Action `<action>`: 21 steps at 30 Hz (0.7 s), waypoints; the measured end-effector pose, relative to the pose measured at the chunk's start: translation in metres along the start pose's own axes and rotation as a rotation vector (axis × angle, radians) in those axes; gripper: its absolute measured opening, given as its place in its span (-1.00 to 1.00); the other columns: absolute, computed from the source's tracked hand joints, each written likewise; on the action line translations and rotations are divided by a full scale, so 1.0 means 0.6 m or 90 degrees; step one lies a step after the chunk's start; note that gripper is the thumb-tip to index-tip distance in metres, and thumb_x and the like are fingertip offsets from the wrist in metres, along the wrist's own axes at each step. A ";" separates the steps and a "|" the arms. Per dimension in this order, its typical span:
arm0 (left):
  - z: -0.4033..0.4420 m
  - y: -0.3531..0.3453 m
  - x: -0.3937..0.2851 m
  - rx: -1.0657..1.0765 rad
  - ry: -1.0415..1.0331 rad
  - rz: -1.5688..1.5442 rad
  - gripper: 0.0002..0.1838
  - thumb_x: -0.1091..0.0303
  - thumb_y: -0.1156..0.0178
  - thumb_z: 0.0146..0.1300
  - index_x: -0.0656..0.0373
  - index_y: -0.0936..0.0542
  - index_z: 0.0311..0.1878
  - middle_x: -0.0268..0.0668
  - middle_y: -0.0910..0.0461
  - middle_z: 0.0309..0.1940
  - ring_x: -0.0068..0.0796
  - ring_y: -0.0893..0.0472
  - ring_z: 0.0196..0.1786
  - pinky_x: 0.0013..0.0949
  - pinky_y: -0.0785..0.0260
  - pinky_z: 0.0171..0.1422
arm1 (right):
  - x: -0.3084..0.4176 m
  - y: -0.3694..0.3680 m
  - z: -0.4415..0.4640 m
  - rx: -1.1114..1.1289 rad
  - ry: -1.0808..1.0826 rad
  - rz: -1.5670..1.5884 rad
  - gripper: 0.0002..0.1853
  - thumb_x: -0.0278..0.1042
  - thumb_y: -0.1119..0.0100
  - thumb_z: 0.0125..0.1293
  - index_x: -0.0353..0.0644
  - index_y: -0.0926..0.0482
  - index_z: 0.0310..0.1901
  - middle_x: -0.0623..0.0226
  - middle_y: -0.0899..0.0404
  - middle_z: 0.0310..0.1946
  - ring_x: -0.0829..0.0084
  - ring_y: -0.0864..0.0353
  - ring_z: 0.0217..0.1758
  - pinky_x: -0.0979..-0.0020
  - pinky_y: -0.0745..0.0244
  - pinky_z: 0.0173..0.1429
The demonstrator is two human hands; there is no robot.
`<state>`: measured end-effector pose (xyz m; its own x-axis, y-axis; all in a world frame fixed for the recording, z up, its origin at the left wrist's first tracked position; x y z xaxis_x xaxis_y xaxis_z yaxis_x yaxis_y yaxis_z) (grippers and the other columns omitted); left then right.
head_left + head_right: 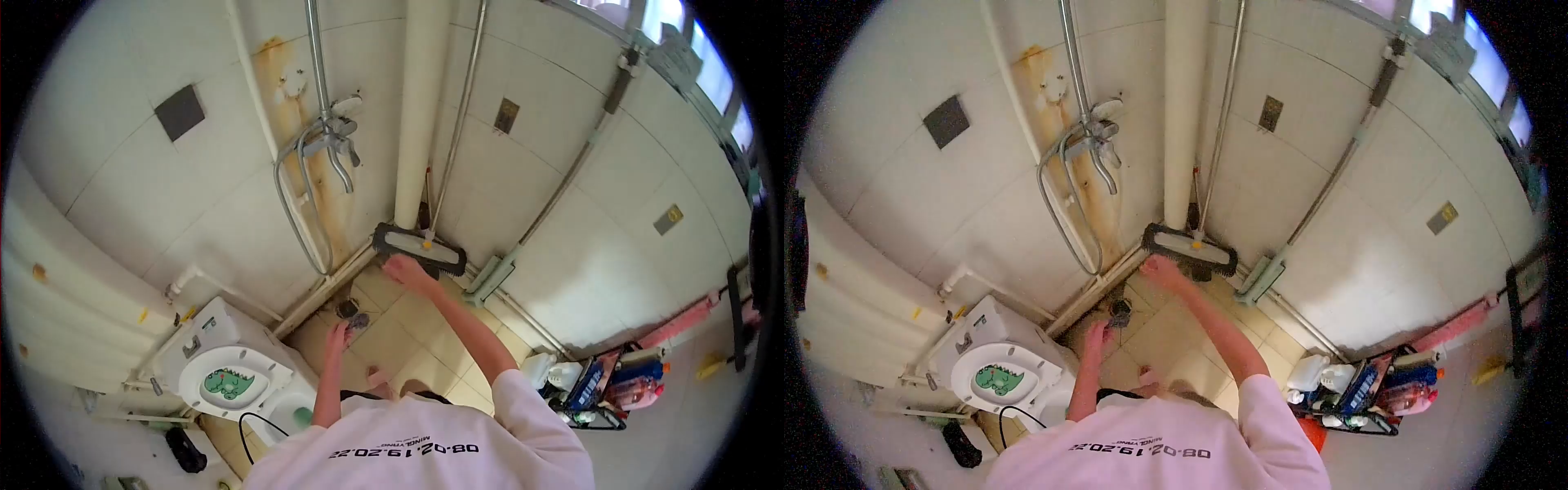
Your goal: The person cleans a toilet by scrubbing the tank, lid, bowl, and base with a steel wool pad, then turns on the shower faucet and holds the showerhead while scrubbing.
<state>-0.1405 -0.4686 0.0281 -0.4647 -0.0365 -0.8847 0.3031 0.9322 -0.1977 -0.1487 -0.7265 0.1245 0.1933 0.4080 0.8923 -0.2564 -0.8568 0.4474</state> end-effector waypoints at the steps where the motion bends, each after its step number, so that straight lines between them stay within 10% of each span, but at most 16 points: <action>1: 0.020 -0.010 -0.007 -0.018 0.009 -0.010 -0.72 0.19 -0.09 0.07 0.15 -0.46 -0.20 -0.40 -0.47 -0.49 -0.64 -0.44 -0.46 -0.56 -0.30 -0.35 | 0.020 0.014 0.025 -0.008 -0.024 -0.014 -0.71 -0.23 -0.12 0.10 -0.29 -0.45 -0.25 0.25 -0.50 -0.33 0.41 -0.49 -0.32 0.39 -0.38 -0.21; 12: 0.212 -0.061 -0.045 -0.084 0.033 0.069 -0.71 0.29 -0.09 0.13 0.23 -0.45 -0.12 -0.36 -0.49 -0.49 -0.61 -0.46 -0.48 -0.56 -0.29 -0.40 | 0.134 0.110 0.315 -0.185 0.341 -0.110 -0.51 -0.11 -0.13 0.07 -0.29 -0.31 -0.08 0.08 -0.32 -0.11 0.20 -0.34 -0.07 0.31 -0.27 -0.07; 15: 0.249 -0.085 -0.066 -0.128 -0.001 0.045 -0.71 0.28 -0.09 0.14 0.27 -0.45 -0.14 -0.37 -0.48 -0.55 -0.64 -0.45 -0.53 -0.59 -0.27 -0.45 | 0.146 0.102 0.389 -0.172 0.374 -0.090 -0.55 -0.16 -0.15 0.08 -0.27 -0.34 -0.08 0.17 -0.41 -0.27 0.26 -0.42 -0.27 0.35 -0.33 -0.19; 21: 0.326 -0.170 -0.131 -0.266 -0.006 -0.051 -0.76 0.34 -0.12 0.06 0.27 -0.49 -0.23 -0.36 -0.47 -0.46 -0.66 -0.40 -0.46 -0.57 -0.25 -0.41 | 0.170 0.103 0.446 0.152 0.377 -0.101 -0.71 -0.14 0.02 0.19 -0.24 -0.43 -0.31 0.35 -0.49 -0.54 0.32 -0.43 -0.42 0.33 -0.30 -0.12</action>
<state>0.0276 -0.6314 0.0353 -0.4655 -0.1168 -0.8773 -0.0983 0.9919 -0.0799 0.1088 -0.8226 0.2267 -0.3601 0.5806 0.7302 -0.0369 -0.7910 0.6107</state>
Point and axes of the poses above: each hand's wrist, its own z-axis towards the middle knuckle, its own y-axis out of the back of the hand, x = y × z, the point moved 4 cm from there along z, towards the middle knuckle
